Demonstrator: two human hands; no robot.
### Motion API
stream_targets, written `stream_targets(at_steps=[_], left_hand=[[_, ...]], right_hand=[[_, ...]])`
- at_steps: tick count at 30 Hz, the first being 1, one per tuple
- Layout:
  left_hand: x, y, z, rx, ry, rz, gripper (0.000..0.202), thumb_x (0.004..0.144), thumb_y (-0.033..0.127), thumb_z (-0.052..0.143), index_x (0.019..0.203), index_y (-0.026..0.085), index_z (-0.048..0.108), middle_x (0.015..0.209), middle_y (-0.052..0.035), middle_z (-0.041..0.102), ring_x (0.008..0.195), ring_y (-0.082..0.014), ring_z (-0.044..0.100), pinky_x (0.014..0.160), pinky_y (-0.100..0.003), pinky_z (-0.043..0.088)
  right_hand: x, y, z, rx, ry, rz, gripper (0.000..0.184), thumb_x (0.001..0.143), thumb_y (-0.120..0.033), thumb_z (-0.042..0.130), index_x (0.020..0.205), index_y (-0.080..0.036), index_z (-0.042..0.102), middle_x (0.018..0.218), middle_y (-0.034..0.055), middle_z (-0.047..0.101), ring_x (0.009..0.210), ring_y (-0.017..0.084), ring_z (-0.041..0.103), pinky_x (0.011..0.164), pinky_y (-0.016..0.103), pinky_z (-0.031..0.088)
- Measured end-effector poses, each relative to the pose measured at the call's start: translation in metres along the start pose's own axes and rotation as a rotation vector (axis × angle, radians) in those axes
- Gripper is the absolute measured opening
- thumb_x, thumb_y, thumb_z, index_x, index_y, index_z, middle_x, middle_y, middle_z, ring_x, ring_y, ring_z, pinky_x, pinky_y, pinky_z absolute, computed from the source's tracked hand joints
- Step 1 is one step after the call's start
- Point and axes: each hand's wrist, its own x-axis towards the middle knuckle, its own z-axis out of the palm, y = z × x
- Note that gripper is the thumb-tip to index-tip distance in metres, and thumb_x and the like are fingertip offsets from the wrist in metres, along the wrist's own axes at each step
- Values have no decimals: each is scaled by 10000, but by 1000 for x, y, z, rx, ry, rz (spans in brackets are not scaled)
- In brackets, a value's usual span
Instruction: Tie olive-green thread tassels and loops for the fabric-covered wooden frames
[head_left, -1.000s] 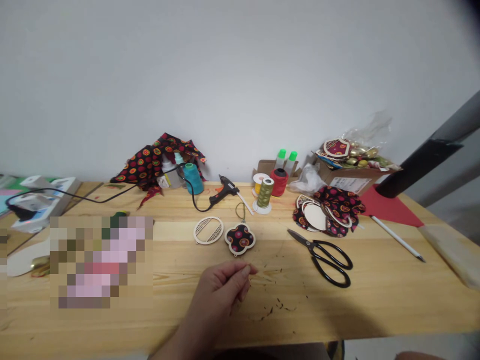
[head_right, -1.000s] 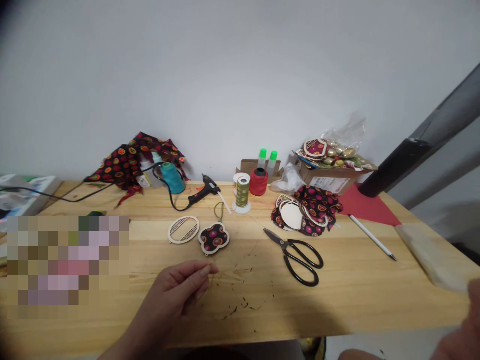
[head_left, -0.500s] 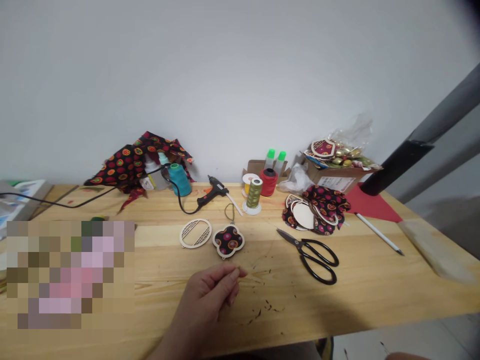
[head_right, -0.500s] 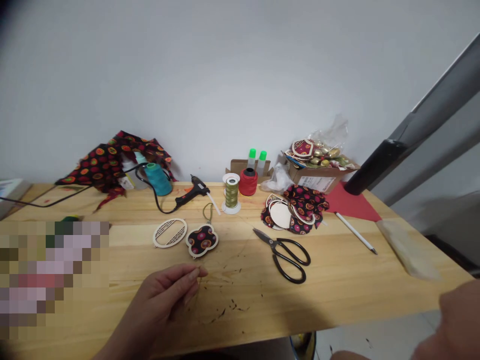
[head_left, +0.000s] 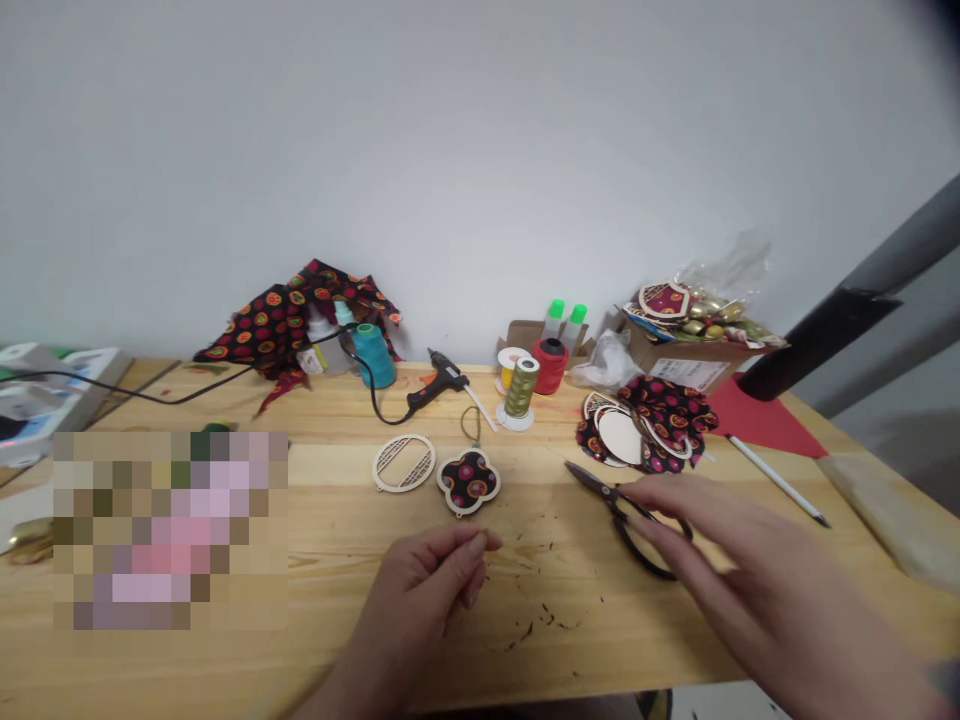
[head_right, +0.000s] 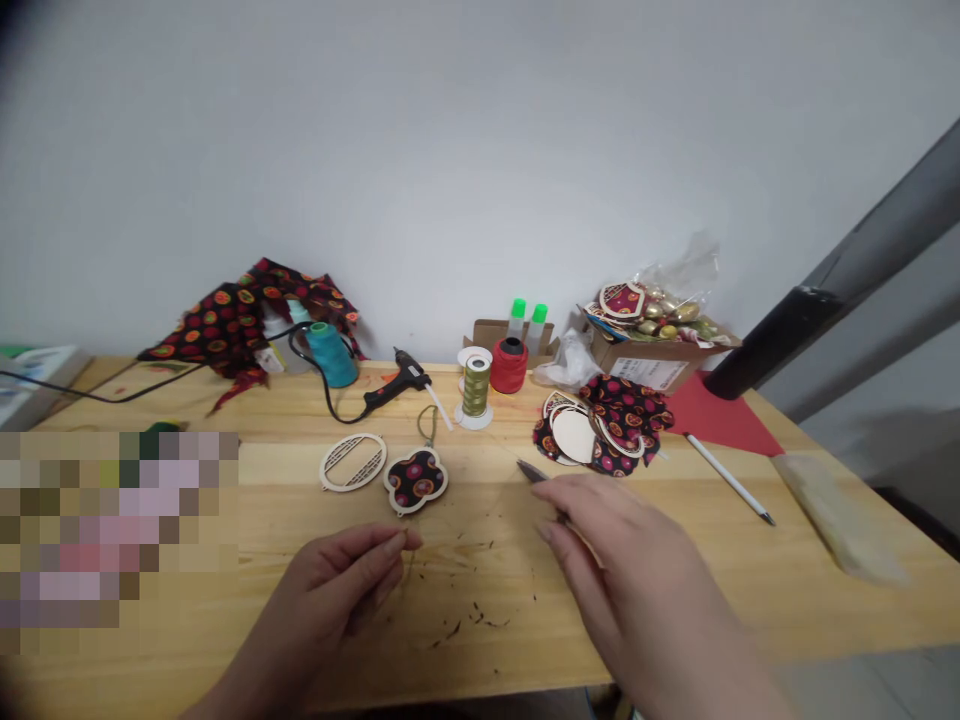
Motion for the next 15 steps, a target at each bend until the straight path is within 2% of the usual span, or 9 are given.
stream_targets(at_steps=[3, 6, 10, 15], left_hand=[[0, 0, -3, 11, 5, -4, 345, 677, 438, 708, 801, 118, 738, 470, 51, 467, 418, -49, 325, 405, -182, 161], [2, -1, -2, 10, 5, 6, 352, 673, 440, 701, 790, 111, 736, 444, 61, 447, 397, -45, 305, 400, -190, 154], [5, -2, 0, -14, -2, 13, 349, 666, 432, 702, 788, 107, 735, 429, 64, 441, 386, -47, 295, 395, -197, 149], [4, -2, -2, 4, 22, 20, 325, 666, 417, 695, 777, 114, 738, 434, 55, 454, 391, -52, 308, 391, -196, 154]], right_hand=[[2, 33, 28, -179, -256, 51, 340, 788, -152, 516, 1111, -133, 619, 1076, 156, 661, 954, 293, 634, 822, 458, 543], [-9, 59, 47, -272, -373, 155, 432, 786, -164, 452, 1191, -74, 572, 1161, 194, 627, 1028, 301, 616, 881, 453, 520], [-14, 66, 49, -324, -446, 239, 475, 811, -146, 376, 1253, -48, 519, 1174, 203, 619, 1043, 284, 614, 906, 412, 503], [-9, 63, 37, -302, -487, 265, 437, 768, -101, 376, 1151, -76, 587, 1055, 185, 648, 939, 278, 645, 840, 397, 521]])
